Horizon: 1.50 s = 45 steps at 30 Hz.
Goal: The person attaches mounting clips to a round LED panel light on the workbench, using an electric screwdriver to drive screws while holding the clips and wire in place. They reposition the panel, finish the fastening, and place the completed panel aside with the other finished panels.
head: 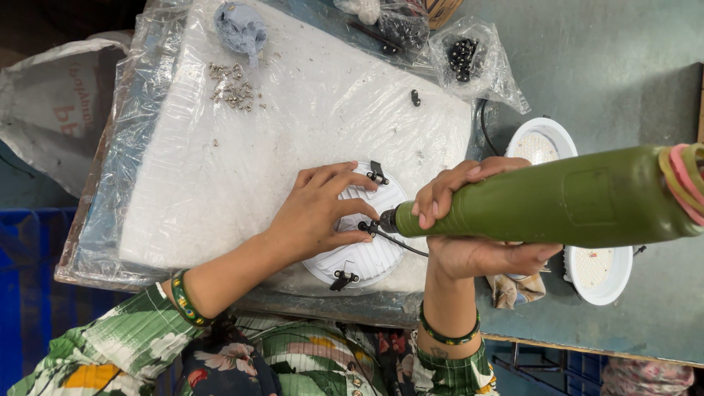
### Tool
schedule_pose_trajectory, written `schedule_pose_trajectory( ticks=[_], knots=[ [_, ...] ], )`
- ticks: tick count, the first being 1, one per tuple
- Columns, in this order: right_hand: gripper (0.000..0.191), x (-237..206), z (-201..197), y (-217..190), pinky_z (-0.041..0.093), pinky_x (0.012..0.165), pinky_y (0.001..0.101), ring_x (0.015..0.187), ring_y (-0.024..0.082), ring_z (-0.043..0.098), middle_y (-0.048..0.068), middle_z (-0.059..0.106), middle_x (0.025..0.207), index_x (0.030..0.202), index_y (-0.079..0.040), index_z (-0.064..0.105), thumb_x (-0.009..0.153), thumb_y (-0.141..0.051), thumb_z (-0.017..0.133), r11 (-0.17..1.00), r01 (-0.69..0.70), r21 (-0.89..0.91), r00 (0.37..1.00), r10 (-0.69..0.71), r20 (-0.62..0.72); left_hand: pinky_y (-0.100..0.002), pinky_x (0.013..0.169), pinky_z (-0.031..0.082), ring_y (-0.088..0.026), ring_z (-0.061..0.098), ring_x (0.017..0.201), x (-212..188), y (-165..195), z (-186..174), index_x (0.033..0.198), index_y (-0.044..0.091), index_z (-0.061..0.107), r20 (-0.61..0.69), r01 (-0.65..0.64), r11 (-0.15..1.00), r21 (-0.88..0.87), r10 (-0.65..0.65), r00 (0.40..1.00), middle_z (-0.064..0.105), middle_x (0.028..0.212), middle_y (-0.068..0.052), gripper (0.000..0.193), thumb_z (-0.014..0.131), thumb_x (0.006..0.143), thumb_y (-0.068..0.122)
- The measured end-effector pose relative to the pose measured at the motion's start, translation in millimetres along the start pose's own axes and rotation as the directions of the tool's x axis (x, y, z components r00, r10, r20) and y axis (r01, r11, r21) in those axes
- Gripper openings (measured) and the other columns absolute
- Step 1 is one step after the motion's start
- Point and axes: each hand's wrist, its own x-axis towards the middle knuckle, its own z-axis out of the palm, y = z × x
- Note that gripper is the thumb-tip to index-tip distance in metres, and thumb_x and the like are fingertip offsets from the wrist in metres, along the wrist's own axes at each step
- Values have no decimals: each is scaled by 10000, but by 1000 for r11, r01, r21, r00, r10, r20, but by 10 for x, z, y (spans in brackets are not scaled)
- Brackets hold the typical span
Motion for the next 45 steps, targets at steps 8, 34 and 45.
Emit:
schedule_pose_trajectory(
  ticks=[8, 34, 45],
  knots=[
    [970, -15, 22, 6, 464, 368, 310, 402, 194, 497, 149, 506, 609, 1043, 18, 453, 813, -924, 456, 1000, 6, -5, 1000, -6, 18, -485, 1094, 304, -298, 420, 1416, -3, 1, -11, 958, 269, 768, 0, 2, 1000, -2, -2, 1000, 590, 1358, 34, 256, 826, 764, 425],
    [952, -262, -39, -144, 482, 404, 335, 430, 198, 497, 160, 525, 634, 1056, 19, 456, 860, -910, 388, 994, 95, 46, 995, -96, 15, -497, 1091, 287, -306, 409, 1417, -54, 4, 8, 951, 287, 756, -10, -6, 1000, -30, 6, 1000, 597, 1338, 38, 265, 839, 737, 421],
    [956, -385, -120, -95, 487, 432, 331, 502, 213, 514, 174, 532, 717, 1071, 11, 422, 842, -917, 413, 986, 131, 102, 991, -134, 18, -497, 1100, 296, -310, 412, 1418, -73, -40, 25, 1010, 289, 751, -35, -60, 998, 16, 60, 998, 596, 1351, 29, 140, 767, 876, 326]
  ],
)
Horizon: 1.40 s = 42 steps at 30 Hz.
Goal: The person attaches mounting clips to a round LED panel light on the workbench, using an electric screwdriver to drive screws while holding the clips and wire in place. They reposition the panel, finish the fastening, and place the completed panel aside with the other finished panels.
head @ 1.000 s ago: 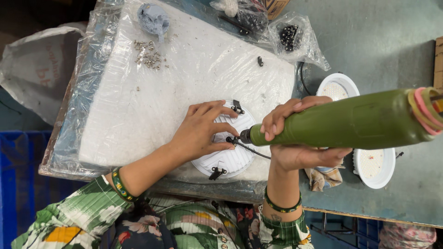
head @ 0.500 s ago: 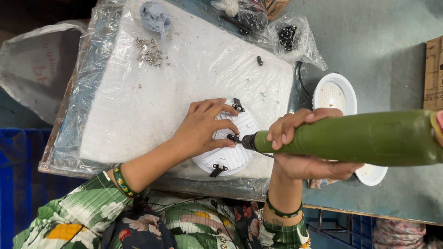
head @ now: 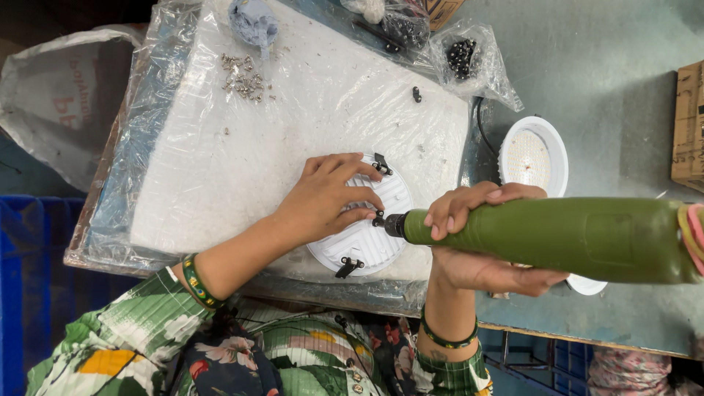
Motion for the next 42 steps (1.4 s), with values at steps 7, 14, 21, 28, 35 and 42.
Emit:
schedule_pose_trajectory(
  ticks=[7, 14, 21, 28, 35, 42],
  knots=[
    [973, -36, 24, -16, 494, 454, 329, 520, 212, 521, 170, 532, 741, 1107, 1, 414, 819, -928, 443, 1000, 5, -22, 1000, -5, 4, -558, 1096, 276, -253, 426, 1398, 103, 7, 0, 1006, 323, 784, 110, -91, 995, 39, 86, 990, 627, 1247, 73, 200, 779, 808, 294],
    [995, -2, -10, 17, 488, 447, 334, 533, 208, 522, 167, 527, 773, 1125, -2, 411, 798, -940, 467, 999, -19, -47, 999, 18, -30, -568, 1048, 275, -246, 428, 1358, 153, -36, 18, 949, 305, 789, 139, -47, 999, -18, 49, 989, 632, 1204, 83, 133, 782, 817, 321],
    [942, -39, 13, 8, 505, 447, 329, 509, 200, 525, 148, 528, 716, 1092, -9, 423, 834, -916, 428, 993, 58, -100, 998, -54, 37, -563, 1050, 262, -242, 425, 1325, 206, -18, -10, 891, 304, 795, 171, -20, 999, -44, 28, 985, 635, 1200, 98, 109, 796, 786, 332],
    [983, -52, 66, -27, 488, 424, 330, 492, 207, 515, 157, 517, 686, 1111, -12, 410, 791, -939, 462, 993, 7, -121, 1000, -9, -14, -572, 1048, 242, -242, 416, 1335, 214, -8, -23, 882, 298, 792, 198, -8, 999, -47, 17, 980, 639, 1203, 104, 112, 809, 773, 317],
    [969, -95, 121, -31, 492, 415, 351, 460, 225, 509, 158, 510, 659, 1125, -21, 416, 774, -925, 440, 985, 37, -167, 999, -40, -12, -574, 1057, 235, -242, 409, 1340, 234, 12, -33, 862, 300, 790, 213, 7, 999, -39, 1, 977, 640, 1206, 106, 102, 809, 762, 300],
    [938, -148, 110, -48, 495, 399, 373, 439, 232, 497, 165, 518, 686, 1095, -26, 419, 777, -908, 426, 972, 74, -222, 997, -79, -14, -603, 1041, 258, -257, 409, 1334, 201, -5, 10, 881, 301, 778, 200, -10, 1000, -10, 12, 980, 625, 1199, 92, 112, 810, 774, 306]
  ],
)
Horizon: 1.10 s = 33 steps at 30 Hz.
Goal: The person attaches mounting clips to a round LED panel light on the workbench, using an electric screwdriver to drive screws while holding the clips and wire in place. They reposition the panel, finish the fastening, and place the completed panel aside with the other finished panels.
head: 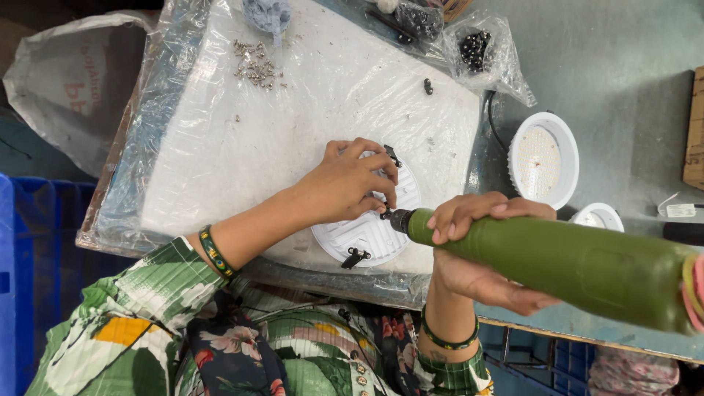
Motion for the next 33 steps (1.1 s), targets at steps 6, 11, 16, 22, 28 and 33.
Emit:
schedule_pose_trajectory(
  ticks=[6, 11, 16, 22, 28, 33],
  knots=[
    [935, -67, -42, -1, 505, 401, 376, 425, 220, 500, 160, 530, 671, 1085, -19, 439, 772, -900, 470, 999, 38, 1, 999, -38, 3, -596, 1020, 270, -265, 406, 1339, 9, 24, -8, 878, 298, 770, 10, 16, 999, 32, -17, 1000, 621, 1210, 84, 112, 810, 774, 306],
    [894, -29, -81, 42, 534, 450, 355, 506, 233, 532, 154, 548, 705, 1136, -35, 463, 815, -869, 441, 990, 45, 132, 982, -68, 176, -570, 1051, 253, -255, 406, 1347, -2, 53, -16, 878, 304, 771, 15, 16, 1000, 14, -16, 1000, 621, 1238, 90, 118, 809, 766, 317],
    [927, 98, -176, -3, 483, 455, 329, 496, 204, 534, 142, 540, 703, 1115, -21, 463, 844, -905, 393, 993, 76, 85, 987, -87, 136, -549, 1085, 237, -260, 380, 1411, -93, -56, -38, 1073, 304, 765, 25, -69, 997, -44, 70, 997, 612, 1310, 67, 228, 759, 848, 337],
    [935, 118, -288, -122, 485, 477, 346, 578, 228, 547, 179, 548, 788, 1118, 5, 432, 861, -894, 428, 984, -15, 178, 999, 7, 43, -548, 1162, 216, -260, 353, 1477, -167, -76, 13, 1074, 226, 723, 10, -45, 998, -43, 45, 999, 619, 1347, 63, 269, 740, 817, 301],
    [920, 135, -356, -97, 485, 481, 338, 577, 220, 526, 164, 541, 797, 1160, -9, 421, 848, -874, 440, 992, -10, 125, 998, 2, 61, -583, 1185, 229, -252, 404, 1453, -176, 84, 111, 983, 227, 699, -127, 6, 998, 61, 2, 992, 638, 1290, 68, 184, 725, 808, 279],
    [906, 135, -313, -58, 490, 481, 335, 542, 204, 530, 155, 537, 762, 1132, -16, 421, 862, -880, 419, 987, -5, 162, 997, -8, 80, -602, 1171, 236, -272, 407, 1459, -163, 107, 77, 1018, 209, 669, -128, -22, 998, 63, 30, 991, 637, 1278, 53, 218, 744, 825, 278]
  ],
)
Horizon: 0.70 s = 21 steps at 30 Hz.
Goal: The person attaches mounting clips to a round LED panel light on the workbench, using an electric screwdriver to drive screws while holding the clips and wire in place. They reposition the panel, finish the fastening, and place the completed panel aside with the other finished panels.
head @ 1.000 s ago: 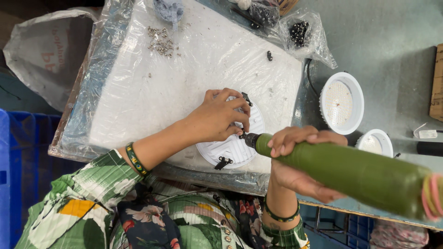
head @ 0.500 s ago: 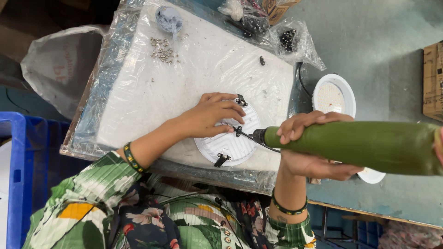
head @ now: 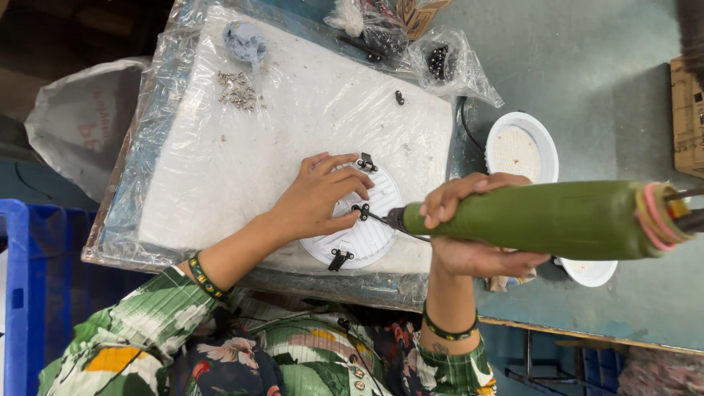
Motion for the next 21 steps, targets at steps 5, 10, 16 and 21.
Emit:
schedule_pose_trajectory(
  ticks=[5, 10, 16, 21],
  knots=[
    [906, 17, 75, 139, 489, 488, 325, 553, 197, 533, 144, 532, 757, 1120, -19, 424, 846, -882, 425, 998, 7, 58, 1000, -8, 21, -615, 1180, 255, -287, 410, 1474, -30, 2, -12, 952, 203, 680, -53, -11, 997, -76, 7, 999, 618, 1292, 10, 149, 772, 839, 234],
    [895, 34, 75, 164, 497, 472, 317, 562, 198, 548, 146, 539, 777, 1111, -23, 430, 847, -879, 422, 997, 16, 73, 999, -18, 27, -660, 1196, 187, -278, 412, 1472, -86, -23, 48, 902, 195, 744, -74, -16, 996, -92, 9, 997, 670, 1251, 33, 77, 785, 837, 197],
    [906, 52, 84, 197, 494, 473, 310, 567, 196, 546, 146, 536, 773, 1112, -20, 429, 834, -882, 432, 996, 6, 84, 999, -9, 32, -666, 1219, 174, -224, 476, 1434, -132, -21, 124, 952, 186, 782, -102, 24, 997, -77, -32, 994, 705, 1165, 63, 104, 786, 848, 177],
    [901, 46, 94, 218, 502, 472, 316, 551, 196, 546, 145, 534, 757, 1112, -22, 429, 837, -880, 430, 998, 8, 64, 999, -10, 41, -655, 1214, 190, -226, 474, 1426, -146, 20, 127, 960, 205, 799, -114, 40, 998, -45, -45, 992, 695, 1161, 59, 118, 782, 844, 198]
  ],
)
